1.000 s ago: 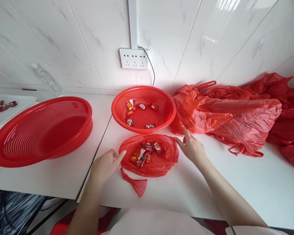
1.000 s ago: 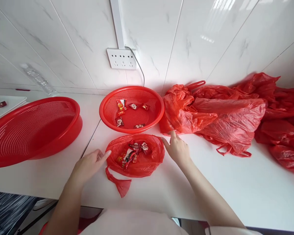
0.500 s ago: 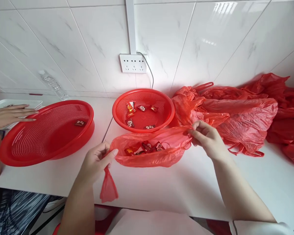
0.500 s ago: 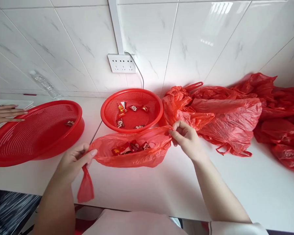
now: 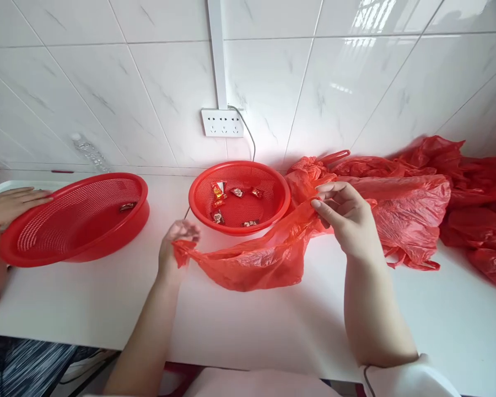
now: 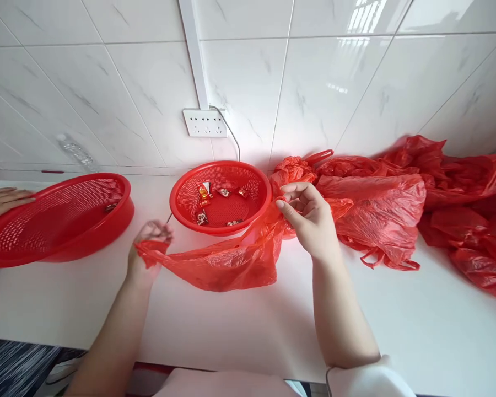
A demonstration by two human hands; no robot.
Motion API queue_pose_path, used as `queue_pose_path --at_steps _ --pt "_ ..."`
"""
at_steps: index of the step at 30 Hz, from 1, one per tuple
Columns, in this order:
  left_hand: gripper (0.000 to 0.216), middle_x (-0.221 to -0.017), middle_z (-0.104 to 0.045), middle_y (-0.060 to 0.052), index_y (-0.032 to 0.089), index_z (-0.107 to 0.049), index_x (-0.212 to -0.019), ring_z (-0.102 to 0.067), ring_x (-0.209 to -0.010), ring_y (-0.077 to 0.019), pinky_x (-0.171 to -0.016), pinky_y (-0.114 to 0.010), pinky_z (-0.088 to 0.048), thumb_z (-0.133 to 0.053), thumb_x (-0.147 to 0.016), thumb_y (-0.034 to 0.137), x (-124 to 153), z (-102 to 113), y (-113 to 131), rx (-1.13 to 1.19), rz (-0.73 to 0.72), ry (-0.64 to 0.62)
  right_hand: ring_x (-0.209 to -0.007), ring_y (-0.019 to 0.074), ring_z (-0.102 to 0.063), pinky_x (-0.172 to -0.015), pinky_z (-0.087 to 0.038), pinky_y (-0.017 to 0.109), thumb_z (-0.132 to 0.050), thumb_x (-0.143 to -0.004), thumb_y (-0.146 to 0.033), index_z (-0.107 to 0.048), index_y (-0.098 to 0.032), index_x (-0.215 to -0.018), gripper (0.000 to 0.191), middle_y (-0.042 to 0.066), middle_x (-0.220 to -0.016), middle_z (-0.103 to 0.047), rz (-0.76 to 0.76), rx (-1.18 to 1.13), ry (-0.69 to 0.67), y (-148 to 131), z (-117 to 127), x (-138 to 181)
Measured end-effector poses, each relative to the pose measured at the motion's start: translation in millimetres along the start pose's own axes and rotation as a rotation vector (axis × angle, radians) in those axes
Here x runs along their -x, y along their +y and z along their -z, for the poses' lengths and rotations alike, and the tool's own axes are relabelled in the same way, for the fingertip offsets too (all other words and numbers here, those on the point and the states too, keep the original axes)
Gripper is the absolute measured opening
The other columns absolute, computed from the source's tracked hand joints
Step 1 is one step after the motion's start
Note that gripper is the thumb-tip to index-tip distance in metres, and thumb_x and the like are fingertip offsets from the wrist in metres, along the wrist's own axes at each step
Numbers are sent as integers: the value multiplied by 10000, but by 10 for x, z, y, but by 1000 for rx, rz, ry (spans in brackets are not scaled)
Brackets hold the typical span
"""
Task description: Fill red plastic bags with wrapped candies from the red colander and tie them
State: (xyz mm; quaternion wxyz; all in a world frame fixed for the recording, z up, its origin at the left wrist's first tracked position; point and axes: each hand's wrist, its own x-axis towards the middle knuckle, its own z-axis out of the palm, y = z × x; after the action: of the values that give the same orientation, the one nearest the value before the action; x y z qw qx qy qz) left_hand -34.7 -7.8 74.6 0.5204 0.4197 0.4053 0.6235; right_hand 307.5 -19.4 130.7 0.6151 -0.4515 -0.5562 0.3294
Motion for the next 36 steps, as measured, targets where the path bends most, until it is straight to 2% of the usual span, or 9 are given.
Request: queue_pose_path --at_steps 2,4,8,11,14,20,26,31,36 --pt "185 -848 -648 -55 179 -628 -853 -625 -772 -185 -712 -296 -506 -681 -719 293 173 203 -231 -199 29 -20 -690 112 -523 -512 -425 219 -723 -789 -315 -603 -251 -1003 254 16 -873 -567 0 41 -29 -3 77 -5" --pt "355 -1132 -630 -108 191 -637 -1051 -598 -1058 -256 -921 -370 -476 -731 -723 287 361 313 -338 -427 64 -221 -735 131 -535 -582 -463 241 -728 -786 -306 -597 -251 -1013 268 13 -845 -565 -1 77 -57 -14 138 -12" --pt "892 -1267 -565 -151 204 -473 -1355 -415 -1304 -343 -1090 -474 -332 -871 -566 325 542 160 -269 -602 36 -534 -645 115 -514 -534 -455 242 -749 -762 -302 -590 -264 -1069 347 -4 -808 -543 -20 130 -127 -48 149 -6" --pt "659 -996 -646 -88 206 -497 -1338 -580 -1069 -285 -953 -433 -445 -737 -752 390 423 -103 -132 -590 124 -593 -514 61 -425 -411 -368 208 -762 -745 -293 -614 -275 -1082 368 -10 -851 -536 -40 149 -171 -64 99 5" --pt "275 -755 -592 -26 185 -657 -996 -581 -740 -177 -747 -312 -473 -535 -907 414 183 -329 15 -544 172 -652 -543 63 -474 -443 -419 200 -766 -743 -278 -639 -270 -1051 333 -7 -869 -560 1 89 -145 -84 72 -17" --pt "374 -933 -623 -90 163 -682 -853 -581 -915 -213 -903 -350 -427 -448 -934 443 -126 -770 234 -215 -57 -771 -873 165 -636 -778 -556 319 -705 -802 -247 -657 -254 -1094 296 44 -1002 -665 202 -52 -65 -197 -5 -107" --pt "215 -522 -288 82 216 -608 -950 -317 -398 -61 -564 -261 -472 -432 -957 338 -137 -1136 222 143 316 -665 -807 185 -607 -728 -525 347 -629 -808 -176 -640 -237 -774 71 31 -814 -619 486 2 30 -195 -236 -59" --pt "311 -532 -239 80 183 -586 -859 -178 -402 -49 -413 -189 -307 -375 -969 383 -171 -1079 222 83 377 -685 -603 131 -510 -498 -405 261 -464 -872 -193 -569 -234 -854 114 9 -778 -556 186 42 -195 -209 -160 -24" --pt "385 -636 -539 1 197 -644 -936 -527 -605 -120 -692 -280 -491 -320 -992 398 -45 -961 399 -241 206 -773 -783 185 -593 -655 -460 306 -512 -890 -405 -617 -230 -999 232 53 -956 -612 -84 783 -514 -234 -99 28"
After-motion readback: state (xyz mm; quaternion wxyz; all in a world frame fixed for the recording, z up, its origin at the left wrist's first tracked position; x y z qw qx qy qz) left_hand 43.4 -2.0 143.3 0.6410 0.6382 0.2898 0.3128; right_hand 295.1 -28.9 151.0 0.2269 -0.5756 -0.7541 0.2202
